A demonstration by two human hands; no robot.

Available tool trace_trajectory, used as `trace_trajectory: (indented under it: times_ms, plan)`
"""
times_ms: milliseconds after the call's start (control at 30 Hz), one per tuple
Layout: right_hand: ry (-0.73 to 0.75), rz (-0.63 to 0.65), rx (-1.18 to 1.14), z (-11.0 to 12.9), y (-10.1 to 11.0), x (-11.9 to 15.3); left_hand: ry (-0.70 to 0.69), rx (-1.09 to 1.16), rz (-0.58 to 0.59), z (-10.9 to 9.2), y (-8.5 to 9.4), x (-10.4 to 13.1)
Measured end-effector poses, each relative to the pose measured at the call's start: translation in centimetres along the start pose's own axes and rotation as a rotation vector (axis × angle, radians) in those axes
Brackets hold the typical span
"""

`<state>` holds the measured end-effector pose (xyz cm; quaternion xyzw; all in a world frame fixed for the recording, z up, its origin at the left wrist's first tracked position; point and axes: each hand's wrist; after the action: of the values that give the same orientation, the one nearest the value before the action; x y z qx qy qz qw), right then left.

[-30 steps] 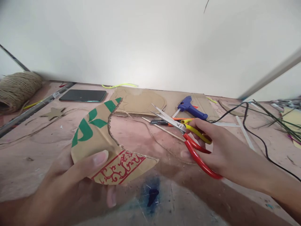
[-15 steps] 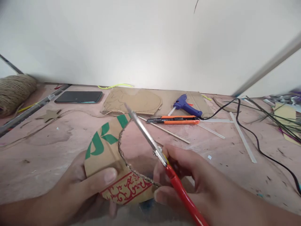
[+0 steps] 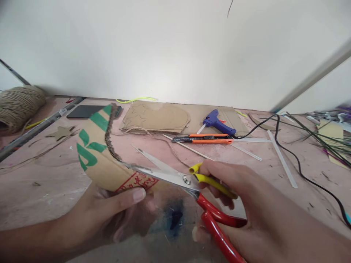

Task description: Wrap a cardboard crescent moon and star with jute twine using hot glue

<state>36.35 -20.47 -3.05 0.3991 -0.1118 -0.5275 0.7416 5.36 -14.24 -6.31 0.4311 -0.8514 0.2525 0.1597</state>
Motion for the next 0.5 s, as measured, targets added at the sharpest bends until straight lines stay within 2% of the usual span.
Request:
trace_trajectory:
  times_ms: [100,167,267,500]
  plan:
    - [0.047,0.124,0.346,-0.6,2.0,-0.9,-0.06,0.043,-0.038,0.2,0.5,-0.5]
    - [0.101,0.179,0.465,-0.6,2.6,-1.6,-0.095,0.033,-0.037,0.1,0.8,-0.8]
    - [0.192,0.177,0.534,-0.2,2.6,-2.3,-0.107,0.017,-0.021,0.1,1.1,-0.9]
    - [0.191,0.151,0.55,0.9,2.4,-2.7,-0.126,-0.038,0.004,0.4,1.2,-0.6]
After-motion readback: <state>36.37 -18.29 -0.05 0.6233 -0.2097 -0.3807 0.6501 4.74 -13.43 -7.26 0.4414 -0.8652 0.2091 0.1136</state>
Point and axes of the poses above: each hand's wrist, its own x-axis away from the middle knuckle, its own y-axis out of the back of the hand, z = x × y, and after that the axes turned 12 degrees about y, right-handed
